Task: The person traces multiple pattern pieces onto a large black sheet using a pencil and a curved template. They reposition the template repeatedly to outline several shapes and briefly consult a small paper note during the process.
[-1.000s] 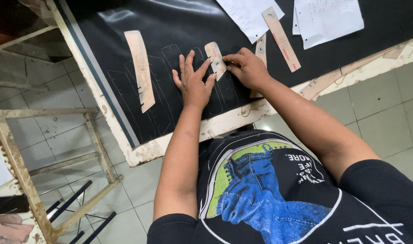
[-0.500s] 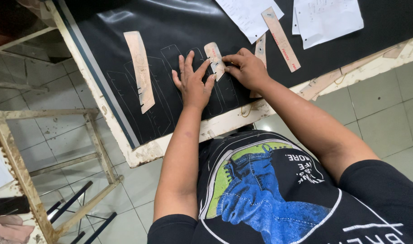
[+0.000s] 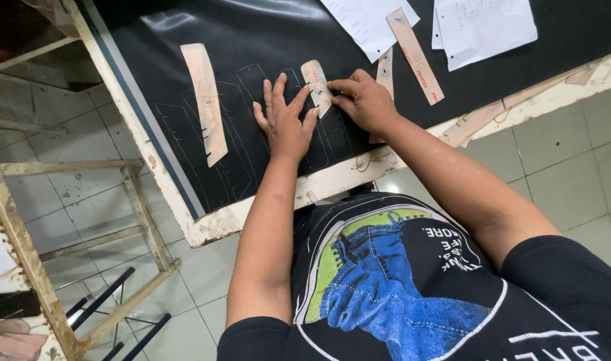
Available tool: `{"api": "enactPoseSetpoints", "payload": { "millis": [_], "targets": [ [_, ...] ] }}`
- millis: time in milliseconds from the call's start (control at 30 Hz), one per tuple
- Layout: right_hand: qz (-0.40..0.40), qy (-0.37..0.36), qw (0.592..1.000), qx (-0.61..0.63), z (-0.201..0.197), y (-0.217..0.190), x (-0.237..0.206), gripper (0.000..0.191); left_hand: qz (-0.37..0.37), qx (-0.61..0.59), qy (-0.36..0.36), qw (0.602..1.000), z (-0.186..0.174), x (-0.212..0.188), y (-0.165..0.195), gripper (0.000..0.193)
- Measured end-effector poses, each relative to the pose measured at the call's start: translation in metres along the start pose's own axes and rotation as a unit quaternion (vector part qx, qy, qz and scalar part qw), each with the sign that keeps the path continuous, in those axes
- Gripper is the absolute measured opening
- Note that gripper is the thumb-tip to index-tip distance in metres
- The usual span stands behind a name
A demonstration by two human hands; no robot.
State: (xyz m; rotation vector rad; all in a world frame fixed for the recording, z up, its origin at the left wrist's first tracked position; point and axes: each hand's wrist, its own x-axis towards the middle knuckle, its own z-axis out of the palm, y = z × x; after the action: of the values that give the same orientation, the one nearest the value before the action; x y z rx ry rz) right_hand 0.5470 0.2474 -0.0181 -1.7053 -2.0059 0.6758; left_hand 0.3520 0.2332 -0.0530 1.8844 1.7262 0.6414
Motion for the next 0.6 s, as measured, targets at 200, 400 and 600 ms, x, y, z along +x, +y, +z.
{"api": "enactPoseSetpoints", "payload": {
  "millis": [200,400,600],
  "targets": [
    [-0.005,0.001,1.000,0.000,-0.002,-0.004,0.001,0.030,-0.001,-0.003,0.004,1.000,0.000,-0.001,0.000,0.047],
    [0.006,-0.006,1.000,-0.004,-0.003,-0.008,0.002,0.028,0.028,0.013,0.015,0.999,-0.003,-0.001,0.006,0.041],
    [-0.033,-0.013,0.999,0.015,-0.009,-0.004,0.012,0.026,0.120,0.150,-0.096,0.977,0.016,-0.003,0.028,0.021]
  ]
}}
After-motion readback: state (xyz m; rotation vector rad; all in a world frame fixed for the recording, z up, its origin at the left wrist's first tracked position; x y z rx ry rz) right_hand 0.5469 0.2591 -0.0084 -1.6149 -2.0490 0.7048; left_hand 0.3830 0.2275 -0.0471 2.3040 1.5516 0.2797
